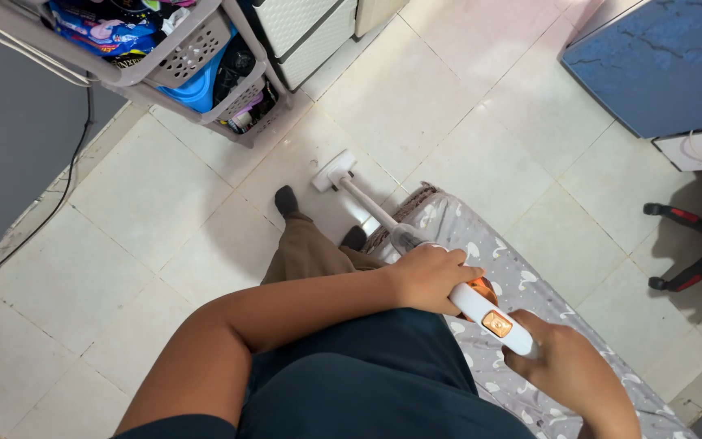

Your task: Vacuuming the floor in a bedroom using a cordless stick vacuum, navigating around furniture and storage racks.

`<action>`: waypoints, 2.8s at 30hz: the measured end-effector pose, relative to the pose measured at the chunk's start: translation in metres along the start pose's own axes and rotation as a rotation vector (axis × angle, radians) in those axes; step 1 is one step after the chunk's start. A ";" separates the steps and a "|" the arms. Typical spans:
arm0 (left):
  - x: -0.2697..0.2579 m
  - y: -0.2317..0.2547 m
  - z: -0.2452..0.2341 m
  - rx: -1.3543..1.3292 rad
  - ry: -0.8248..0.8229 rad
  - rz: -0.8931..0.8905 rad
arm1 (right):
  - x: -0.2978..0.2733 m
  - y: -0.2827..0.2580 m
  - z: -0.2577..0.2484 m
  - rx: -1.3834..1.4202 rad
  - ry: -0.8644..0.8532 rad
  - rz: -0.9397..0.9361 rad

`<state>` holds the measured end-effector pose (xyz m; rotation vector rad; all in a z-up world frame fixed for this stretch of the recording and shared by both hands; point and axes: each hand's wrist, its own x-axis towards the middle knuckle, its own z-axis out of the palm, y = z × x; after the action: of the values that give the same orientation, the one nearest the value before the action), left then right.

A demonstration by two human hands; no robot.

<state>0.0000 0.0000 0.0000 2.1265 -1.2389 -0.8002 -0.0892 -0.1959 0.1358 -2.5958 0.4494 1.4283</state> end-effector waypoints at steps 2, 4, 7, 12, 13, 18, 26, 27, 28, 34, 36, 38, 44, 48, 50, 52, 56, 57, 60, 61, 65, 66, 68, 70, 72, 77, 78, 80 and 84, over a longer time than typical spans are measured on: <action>-0.001 -0.005 -0.001 0.014 0.011 -0.015 | 0.005 -0.005 -0.003 -0.003 0.033 -0.026; -0.002 -0.010 -0.001 0.022 0.026 -0.032 | 0.011 -0.012 -0.005 -0.014 0.064 -0.051; -0.009 -0.028 0.001 0.044 0.057 -0.133 | 0.033 -0.029 0.003 0.034 0.029 -0.091; -0.031 -0.075 0.017 0.092 0.035 -0.258 | 0.070 -0.062 0.029 0.130 0.002 -0.295; -0.034 -0.082 0.018 0.091 0.043 -0.268 | 0.069 -0.071 0.027 0.121 0.001 -0.303; -0.040 -0.097 0.022 0.077 0.146 -0.309 | 0.067 -0.091 0.021 0.137 -0.025 -0.279; -0.042 -0.078 0.012 0.105 0.085 -0.282 | 0.052 -0.083 0.019 0.101 -0.026 -0.266; -0.041 -0.075 0.012 0.133 0.119 -0.243 | 0.047 -0.083 0.017 0.097 -0.023 -0.242; -0.042 -0.065 0.003 0.134 0.121 -0.241 | 0.043 -0.079 0.015 0.096 -0.020 -0.242; -0.046 -0.027 -0.017 0.041 -0.094 -0.270 | 0.010 -0.072 -0.002 0.026 -0.035 -0.123; -0.048 -0.023 -0.014 0.025 -0.039 -0.223 | 0.005 -0.066 -0.003 0.012 -0.028 -0.109; -0.051 -0.024 -0.013 0.000 -0.023 -0.233 | 0.003 -0.072 -0.006 0.021 -0.028 -0.108; -0.056 -0.034 -0.004 -0.002 0.086 -0.251 | 0.013 -0.078 -0.008 0.023 -0.025 -0.155; -0.063 -0.043 -0.001 -0.032 0.092 -0.337 | 0.026 -0.089 0.002 0.072 -0.038 -0.244; -0.068 -0.057 0.002 -0.037 0.071 -0.361 | 0.034 -0.103 0.008 0.061 -0.043 -0.238; -0.076 -0.069 0.003 -0.037 0.046 -0.387 | 0.040 -0.116 0.016 0.056 -0.047 -0.235; -0.092 -0.093 0.001 -0.044 0.080 -0.399 | 0.051 -0.137 0.027 0.109 -0.029 -0.272; -0.097 -0.100 0.001 -0.019 0.080 -0.380 | 0.054 -0.142 0.031 0.101 -0.025 -0.292; -0.109 -0.111 0.000 -0.079 0.149 -0.344 | 0.045 -0.158 0.025 0.092 -0.010 -0.266; -0.112 -0.113 -0.003 -0.074 0.147 -0.340 | 0.044 -0.160 0.024 0.097 -0.006 -0.265; -0.128 -0.128 -0.008 -0.019 0.202 -0.282 | 0.035 -0.185 0.021 0.058 0.031 -0.248; -0.132 -0.133 -0.006 0.010 0.234 -0.256 | 0.031 -0.193 0.021 0.026 0.042 -0.221; -0.148 -0.139 -0.010 -0.005 0.241 -0.242 | 0.021 -0.211 0.022 0.061 0.039 -0.203; -0.168 -0.144 -0.016 -0.018 0.240 -0.221 | 0.011 -0.228 0.029 0.105 0.037 -0.179; -0.190 -0.147 -0.024 -0.071 0.212 -0.209 | 0.000 -0.246 0.039 0.096 0.059 -0.168; -0.232 -0.155 -0.023 -0.085 0.133 -0.123 | -0.023 -0.279 0.086 0.210 0.034 -0.044; -0.238 -0.155 -0.022 -0.083 0.097 -0.109 | -0.026 -0.283 0.097 0.244 0.027 -0.014; -0.246 -0.157 -0.010 -0.046 0.055 -0.067 | -0.034 -0.288 0.120 0.306 0.021 0.013; -0.263 -0.156 0.009 0.028 -0.069 -0.004 | -0.042 -0.288 0.172 0.390 0.035 -0.005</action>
<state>-0.0232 0.2991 -0.0582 2.1401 -1.2884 -0.8692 -0.1534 0.1305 0.0735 -2.3084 0.6518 1.1576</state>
